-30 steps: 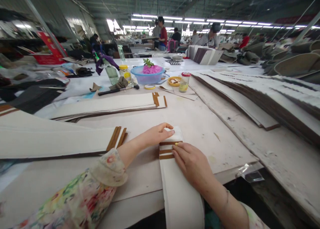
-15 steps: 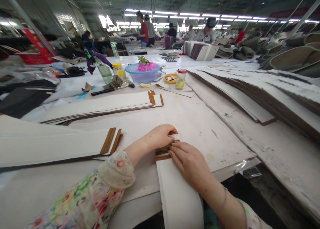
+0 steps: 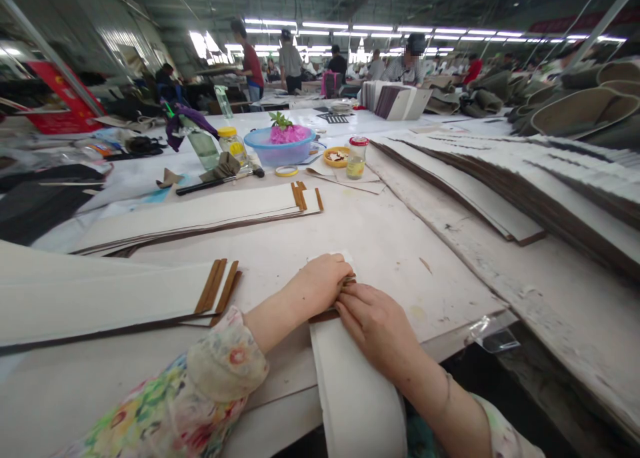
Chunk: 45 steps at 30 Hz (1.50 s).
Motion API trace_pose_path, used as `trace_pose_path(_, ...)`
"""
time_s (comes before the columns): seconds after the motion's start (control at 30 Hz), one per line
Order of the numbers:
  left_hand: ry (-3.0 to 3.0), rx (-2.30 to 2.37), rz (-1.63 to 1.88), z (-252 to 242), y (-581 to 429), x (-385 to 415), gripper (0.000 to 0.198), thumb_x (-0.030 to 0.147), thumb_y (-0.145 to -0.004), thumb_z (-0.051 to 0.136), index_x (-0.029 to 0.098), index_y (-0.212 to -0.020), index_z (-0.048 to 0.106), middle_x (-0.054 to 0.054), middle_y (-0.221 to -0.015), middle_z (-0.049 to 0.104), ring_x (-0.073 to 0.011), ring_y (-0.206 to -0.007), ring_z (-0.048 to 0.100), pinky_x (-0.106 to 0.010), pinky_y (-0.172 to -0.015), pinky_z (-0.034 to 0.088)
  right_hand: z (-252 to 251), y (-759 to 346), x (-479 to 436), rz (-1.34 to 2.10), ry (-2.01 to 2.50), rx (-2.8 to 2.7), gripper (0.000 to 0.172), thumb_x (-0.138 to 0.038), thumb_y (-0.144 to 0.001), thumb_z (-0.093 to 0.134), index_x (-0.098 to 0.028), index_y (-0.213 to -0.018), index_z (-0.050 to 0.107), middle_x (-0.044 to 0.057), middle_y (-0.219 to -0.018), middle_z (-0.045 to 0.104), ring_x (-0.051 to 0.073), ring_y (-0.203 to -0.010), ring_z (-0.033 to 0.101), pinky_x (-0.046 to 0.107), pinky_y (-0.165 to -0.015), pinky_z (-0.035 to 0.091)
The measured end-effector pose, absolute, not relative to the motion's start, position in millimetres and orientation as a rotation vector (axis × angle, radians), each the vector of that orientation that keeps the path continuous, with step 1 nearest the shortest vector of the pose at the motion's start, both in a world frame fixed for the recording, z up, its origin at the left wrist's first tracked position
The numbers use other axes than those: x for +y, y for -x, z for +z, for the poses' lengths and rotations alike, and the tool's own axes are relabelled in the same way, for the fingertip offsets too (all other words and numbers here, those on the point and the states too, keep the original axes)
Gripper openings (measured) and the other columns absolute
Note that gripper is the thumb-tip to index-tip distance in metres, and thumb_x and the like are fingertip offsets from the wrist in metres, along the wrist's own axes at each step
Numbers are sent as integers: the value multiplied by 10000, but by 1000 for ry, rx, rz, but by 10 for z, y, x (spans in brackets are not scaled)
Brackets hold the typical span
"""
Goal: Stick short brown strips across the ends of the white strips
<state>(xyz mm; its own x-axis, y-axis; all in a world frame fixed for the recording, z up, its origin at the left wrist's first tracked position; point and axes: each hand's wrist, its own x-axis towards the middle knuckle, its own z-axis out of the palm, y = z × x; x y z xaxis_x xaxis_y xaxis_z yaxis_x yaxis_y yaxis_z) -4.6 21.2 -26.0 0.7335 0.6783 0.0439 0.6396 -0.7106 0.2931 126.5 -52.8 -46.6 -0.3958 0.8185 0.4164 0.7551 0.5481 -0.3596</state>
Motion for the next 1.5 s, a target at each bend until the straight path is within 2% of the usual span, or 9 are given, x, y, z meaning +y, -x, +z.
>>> trace_pose_path(0.17, -2747, 945, 145, -244, 108, 143, 149, 154, -757, 503, 182, -879, 583, -44, -861, 534, -177, -820, 489, -285, -745, 414, -494, -1260, -529, 123, 1291, -2197, 206, -150, -840, 409, -154, -931, 595, 78, -908, 622, 192, -883, 556, 332, -814, 444)
trace_pose_path(0.3, -2708, 915, 222, -289, 166, 143, 224, 120, -786, 460, 202, -958, 578, -39, -872, 534, -169, -837, 486, -276, -758, 402, -481, -1251, -513, 101, 1331, -2234, 180, -135, -829, 416, -160, -883, 587, 70, -860, 611, 185, -862, 547, 320, -797, 433)
trace_pose_path(0.47, -2605, 919, 397, -350, 240, 179, 208, 123, -816, 427, 170, -901, 612, -48, -880, 556, -163, -857, 495, -270, -789, 394, -416, -1230, -410, 27, 1402, -2337, 129, -143, -829, 431, -173, -775, 544, 50, -762, 582, 187, -755, 531, 318, -710, 424)
trace_pose_path(0.6, -2498, 1011, 500, -370, 392, 151, 148, 212, -813, 496, 147, -892, 602, -59, -897, 565, -169, -879, 502, -272, -800, 399, -400, -1215, -339, 44, 1430, -2323, 100, -170, -835, 449, -155, -901, 523, 64, -818, 573, 201, -784, 513, 326, -702, 421)
trace_pose_path(0.7, -2409, 1071, 556, -397, 493, 123, 222, 281, -785, 554, 143, -957, 580, -60, -921, 573, -171, -891, 509, -270, -798, 408, -434, -1231, -309, 23, 1416, -2295, 250, -206, -820, 486, -153, -1065, 487, 84, -938, 570, 214, -878, 505, 352, -768, 411)
trace_pose_path(0.8, -2368, 1109, 566, -427, 523, 116, 214, 256, -761, 582, 131, -934, 582, -56, -906, 580, -166, -865, 521, -264, -782, 415, -480, -1261, -271, -16, 1415, -2301, 343, -222, -811, 496, -160, -1147, 462, 98, -1044, 552, 232, -976, 481, 387, -841, 381)
trace_pose_path(1.07, -2358, 1059, 583, -447, 493, 112, 156, 245, -784, 561, 134, -892, 582, -48, -877, 579, -158, -845, 517, -266, -775, 413, -453, -1266, -225, 144, 1367, -2408, 209, -197, -838, 458, -150, -1025, 538, 85, -963, 557, 216, -925, 492, 368, -834, 397)
trace_pose_path(1.27, -2425, 1051, 558, -406, 490, 51, 103, 231, -817, 518, 143, -810, 572, -53, -875, 539, -169, -872, 490, -280, -790, 405, -420, -1211, -252, 24, 1341, -2492, 155, -161, -858, 420, -135, -906, 564, 89, -862, 553, 217, -875, 494, 368, -807, 418)
trace_pose_path(1.5, -2315, 1090, 653, -461, 597, 17, 154, 270, -776, 575, 153, -872, 554, -35, -877, 539, -156, -853, 494, -266, -762, 410, -422, -1230, -255, 61, 1310, -2460, 161, -170, -852, 436, -144, -961, 553, 84, -891, 557, 214, -887, 504, 372, -800, 439)
